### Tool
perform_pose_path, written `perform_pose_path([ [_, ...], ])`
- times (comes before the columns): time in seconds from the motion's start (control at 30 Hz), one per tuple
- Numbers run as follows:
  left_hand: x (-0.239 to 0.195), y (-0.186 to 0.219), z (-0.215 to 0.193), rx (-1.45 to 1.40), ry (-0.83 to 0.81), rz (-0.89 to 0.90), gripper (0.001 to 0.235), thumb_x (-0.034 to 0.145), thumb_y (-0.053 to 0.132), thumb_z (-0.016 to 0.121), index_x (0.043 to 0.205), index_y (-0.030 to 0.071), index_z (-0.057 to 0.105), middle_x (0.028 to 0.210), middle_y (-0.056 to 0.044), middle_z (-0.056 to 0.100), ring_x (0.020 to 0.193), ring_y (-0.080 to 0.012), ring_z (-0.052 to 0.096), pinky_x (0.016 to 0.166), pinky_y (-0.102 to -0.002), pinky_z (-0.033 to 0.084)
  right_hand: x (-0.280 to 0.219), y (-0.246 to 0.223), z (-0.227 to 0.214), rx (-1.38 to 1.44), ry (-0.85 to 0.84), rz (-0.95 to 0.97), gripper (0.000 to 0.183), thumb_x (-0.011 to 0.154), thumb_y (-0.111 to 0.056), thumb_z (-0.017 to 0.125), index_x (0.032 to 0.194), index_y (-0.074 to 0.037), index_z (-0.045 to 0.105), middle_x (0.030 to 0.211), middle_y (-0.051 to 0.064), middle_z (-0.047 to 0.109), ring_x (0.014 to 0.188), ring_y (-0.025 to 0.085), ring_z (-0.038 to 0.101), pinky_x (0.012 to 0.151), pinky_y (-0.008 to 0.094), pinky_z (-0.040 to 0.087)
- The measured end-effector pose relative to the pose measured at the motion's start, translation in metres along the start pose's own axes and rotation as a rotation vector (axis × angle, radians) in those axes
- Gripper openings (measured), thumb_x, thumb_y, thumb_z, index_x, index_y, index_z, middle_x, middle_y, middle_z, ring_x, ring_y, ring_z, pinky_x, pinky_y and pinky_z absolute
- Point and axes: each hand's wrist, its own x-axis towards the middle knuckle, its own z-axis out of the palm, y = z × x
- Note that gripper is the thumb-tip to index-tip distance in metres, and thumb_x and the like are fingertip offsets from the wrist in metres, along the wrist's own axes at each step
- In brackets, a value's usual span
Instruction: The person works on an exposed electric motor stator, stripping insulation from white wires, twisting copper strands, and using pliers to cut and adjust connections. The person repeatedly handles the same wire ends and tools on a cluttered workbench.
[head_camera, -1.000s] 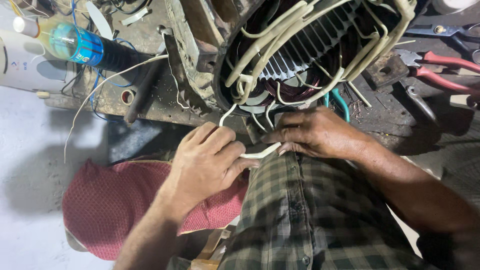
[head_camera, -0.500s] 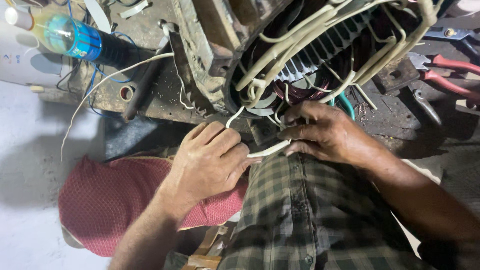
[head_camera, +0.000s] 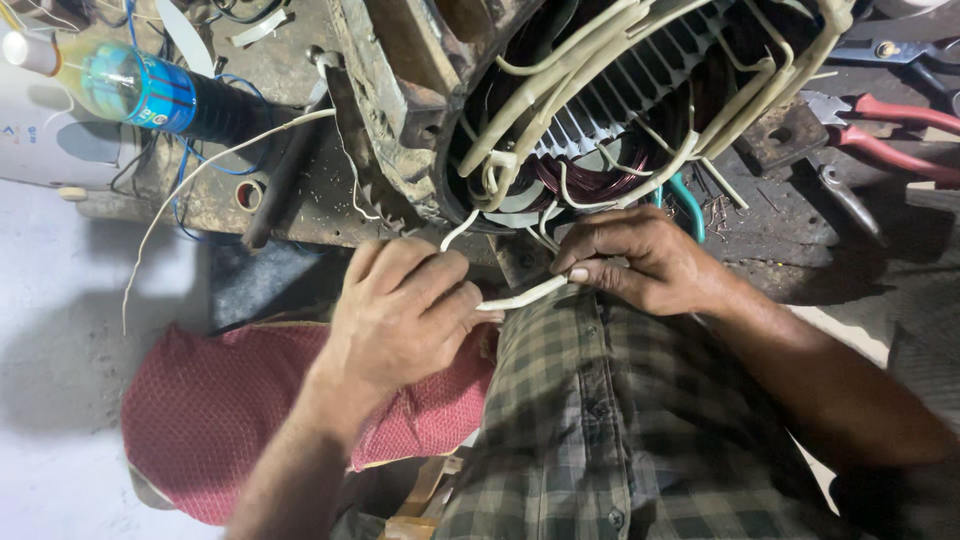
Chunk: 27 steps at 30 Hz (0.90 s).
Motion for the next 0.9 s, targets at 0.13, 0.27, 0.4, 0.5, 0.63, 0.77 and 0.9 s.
perform_pose_path([
  [0.13, 0.005, 0.038, 0.006, 0.252, 0.109, -0.018, 0.032, 0.092, 0.038, 0.068, 0.11, 0.012, 0.071, 0.106, -0.004, 0.066, 0.101, -0.024, 0.059, 0.092, -0.043, 0.042, 0.003, -0.011, 0.003, -0.051, 0.031, -0.001, 0.012, 0.095, -0.011, 0.069, 0.101, -0.002, 0.075, 0.098, 0.011, 0.076, 0.091, 0.024, 0.077, 0.078, 0.035, 0.062],
  [0.27, 0.004, 0.061, 0.034, 0.204, -0.039, -0.169, 0.035, 0.094, 0.029, 0.065, 0.119, 0.005, 0.07, 0.099, -0.008, 0.063, 0.099, -0.0254, 0.061, 0.105, -0.046, 0.047, 0.005, -0.024, 0.006, -0.105, 0.034, 0.028, 0.012, 0.091, -0.007, 0.068, 0.099, 0.002, 0.072, 0.096, 0.013, 0.074, 0.089, 0.027, 0.075, 0.075, 0.036, 0.059],
  [0.4, -0.003, 0.051, 0.055, 0.094, 0.048, -0.218, 0.022, 0.098, 0.018, 0.068, 0.116, 0.004, 0.071, 0.091, -0.007, 0.061, 0.089, -0.0237, 0.062, 0.101, -0.041, 0.046, 0.007, -0.028, 0.004, -0.068, 0.056, 0.001, 0.013, 0.093, -0.007, 0.067, 0.101, 0.002, 0.072, 0.096, 0.013, 0.073, 0.09, 0.026, 0.076, 0.076, 0.036, 0.059],
  [0.5, -0.01, 0.044, 0.066, -0.049, 0.166, -0.224, 0.019, 0.094, 0.015, 0.071, 0.111, 0.008, 0.073, 0.085, -0.004, 0.06, 0.083, -0.0236, 0.062, 0.099, -0.04, 0.043, 0.006, -0.025, 0.007, -0.044, 0.069, 0.015, 0.012, 0.095, -0.008, 0.069, 0.101, 0.001, 0.071, 0.094, 0.011, 0.073, 0.088, 0.024, 0.075, 0.075, 0.035, 0.059],
  [0.63, -0.011, 0.037, 0.075, -0.157, 0.223, -0.211, 0.018, 0.092, 0.017, 0.073, 0.108, 0.009, 0.073, 0.09, -0.001, 0.064, 0.082, -0.0199, 0.062, 0.101, -0.04, 0.042, 0.009, -0.022, 0.007, 0.058, 0.094, 0.052, 0.01, 0.096, -0.008, 0.069, 0.101, 0.0, 0.072, 0.09, 0.009, 0.073, 0.083, 0.02, 0.074, 0.071, 0.033, 0.057],
  [0.77, -0.01, 0.036, 0.079, -0.14, 0.257, -0.205, 0.019, 0.092, 0.017, 0.073, 0.11, 0.009, 0.072, 0.091, -0.001, 0.065, 0.082, -0.0194, 0.062, 0.101, -0.04, 0.043, 0.009, -0.02, 0.009, 0.072, 0.098, 0.055, 0.011, 0.095, -0.009, 0.071, 0.102, -0.001, 0.072, 0.09, 0.008, 0.073, 0.08, 0.017, 0.073, 0.068, 0.031, 0.058],
  [0.9, -0.01, 0.04, 0.072, -0.117, 0.176, -0.237, 0.023, 0.094, 0.014, 0.075, 0.115, 0.005, 0.07, 0.091, -0.004, 0.064, 0.082, -0.0217, 0.063, 0.102, -0.041, 0.043, 0.007, -0.019, 0.008, 0.038, 0.105, 0.016, 0.012, 0.096, -0.01, 0.07, 0.102, 0.0, 0.071, 0.093, 0.008, 0.073, 0.085, 0.019, 0.074, 0.073, 0.031, 0.059],
])
